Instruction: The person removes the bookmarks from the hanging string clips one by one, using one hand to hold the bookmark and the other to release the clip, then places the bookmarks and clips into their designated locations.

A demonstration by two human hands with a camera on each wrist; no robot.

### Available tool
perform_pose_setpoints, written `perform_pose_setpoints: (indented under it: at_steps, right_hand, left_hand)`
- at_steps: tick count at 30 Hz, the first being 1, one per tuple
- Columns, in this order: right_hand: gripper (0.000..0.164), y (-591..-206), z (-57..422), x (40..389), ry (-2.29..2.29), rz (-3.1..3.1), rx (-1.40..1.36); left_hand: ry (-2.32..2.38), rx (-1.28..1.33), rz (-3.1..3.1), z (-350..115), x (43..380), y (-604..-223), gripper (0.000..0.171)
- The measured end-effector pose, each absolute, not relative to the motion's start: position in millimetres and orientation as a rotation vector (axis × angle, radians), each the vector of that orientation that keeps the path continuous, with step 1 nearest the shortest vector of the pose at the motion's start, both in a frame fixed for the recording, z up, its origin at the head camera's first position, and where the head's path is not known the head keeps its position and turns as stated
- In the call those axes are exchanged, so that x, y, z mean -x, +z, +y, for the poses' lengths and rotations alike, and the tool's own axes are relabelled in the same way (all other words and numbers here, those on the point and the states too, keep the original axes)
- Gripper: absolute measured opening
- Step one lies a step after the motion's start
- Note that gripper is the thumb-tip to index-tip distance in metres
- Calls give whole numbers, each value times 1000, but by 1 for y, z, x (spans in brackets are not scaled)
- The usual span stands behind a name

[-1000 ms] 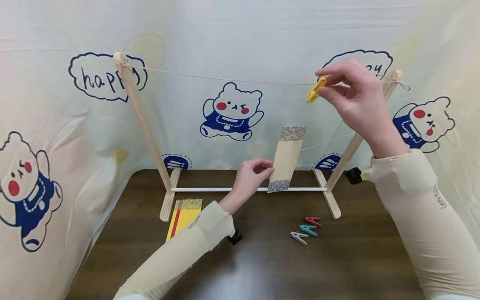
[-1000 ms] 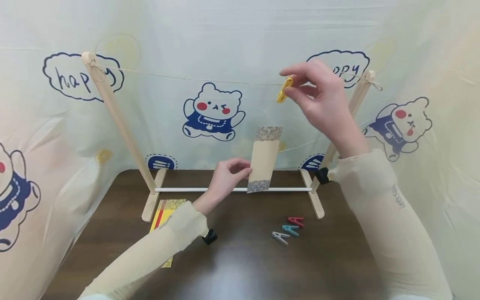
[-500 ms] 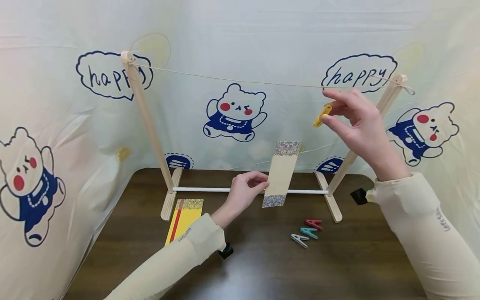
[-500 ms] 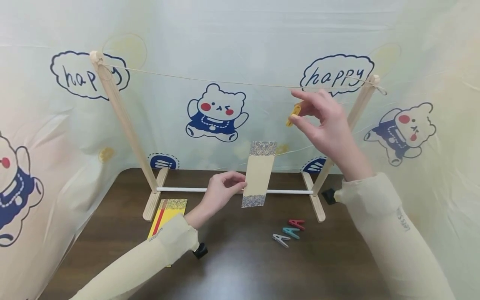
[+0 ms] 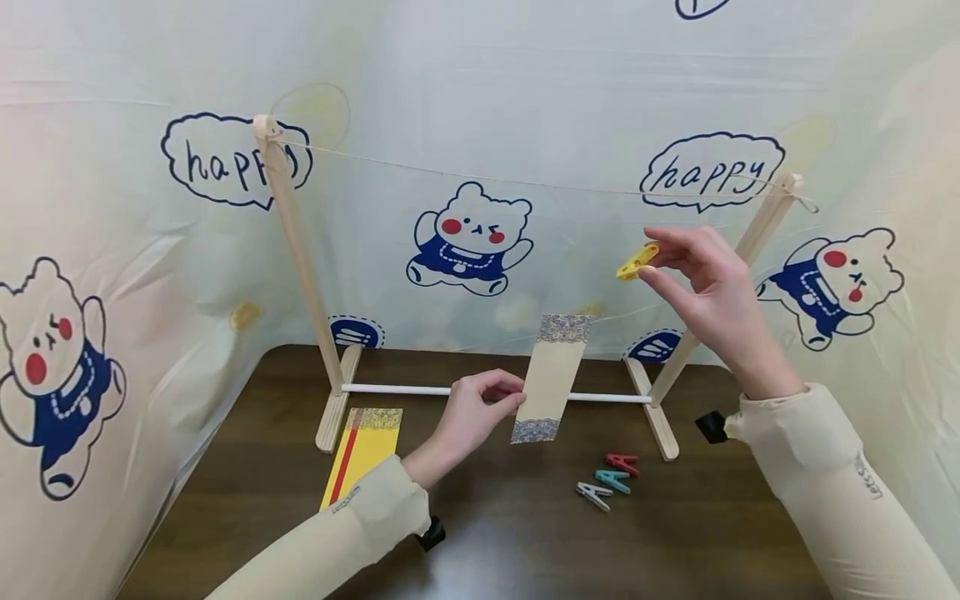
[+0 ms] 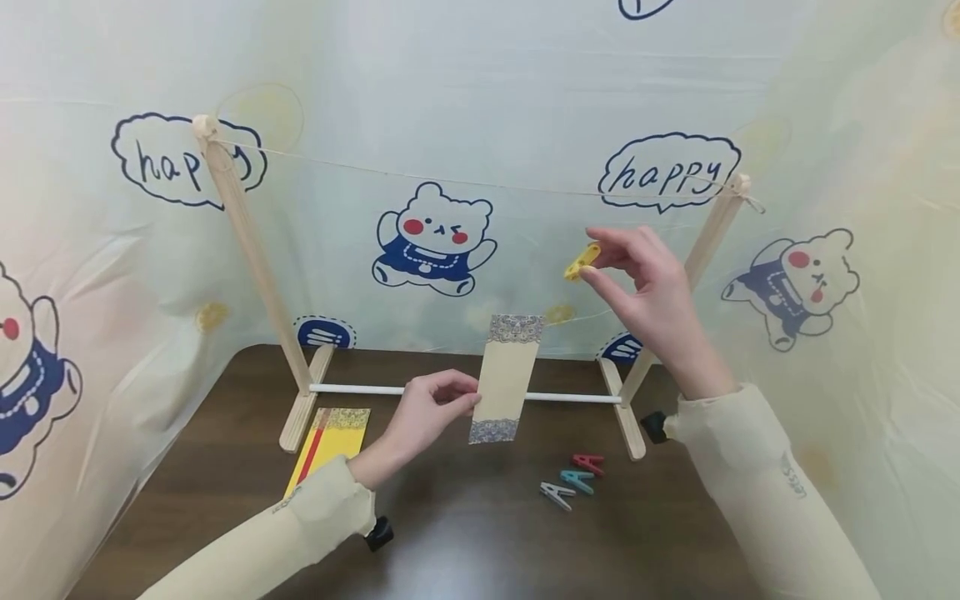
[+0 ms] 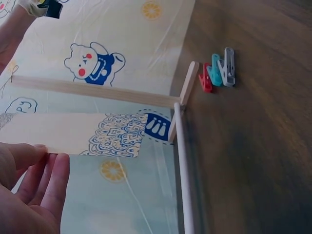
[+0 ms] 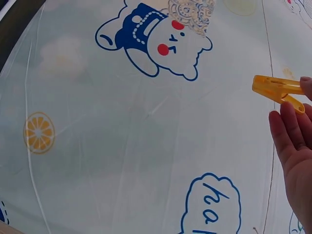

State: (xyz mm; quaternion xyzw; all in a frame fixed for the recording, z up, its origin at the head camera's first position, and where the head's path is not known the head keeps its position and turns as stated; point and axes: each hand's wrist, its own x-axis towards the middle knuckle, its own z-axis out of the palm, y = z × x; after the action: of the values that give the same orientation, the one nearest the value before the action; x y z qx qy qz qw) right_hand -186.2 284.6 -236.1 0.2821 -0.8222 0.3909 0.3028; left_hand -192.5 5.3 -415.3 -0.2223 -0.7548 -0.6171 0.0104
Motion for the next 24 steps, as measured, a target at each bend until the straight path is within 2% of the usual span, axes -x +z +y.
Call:
perform_pose_setpoints:
  at_steps: [18,24]
  right_hand:
    - [61,-260,292,169,1022,-2208,-842]
    - [54,-271,296,163,1084,-2284,-847]
  left_hand:
    - [-1974,632,-2374,-20,177,-426,12]
    - [-1994,604,-2396,-27,169,-431,11]
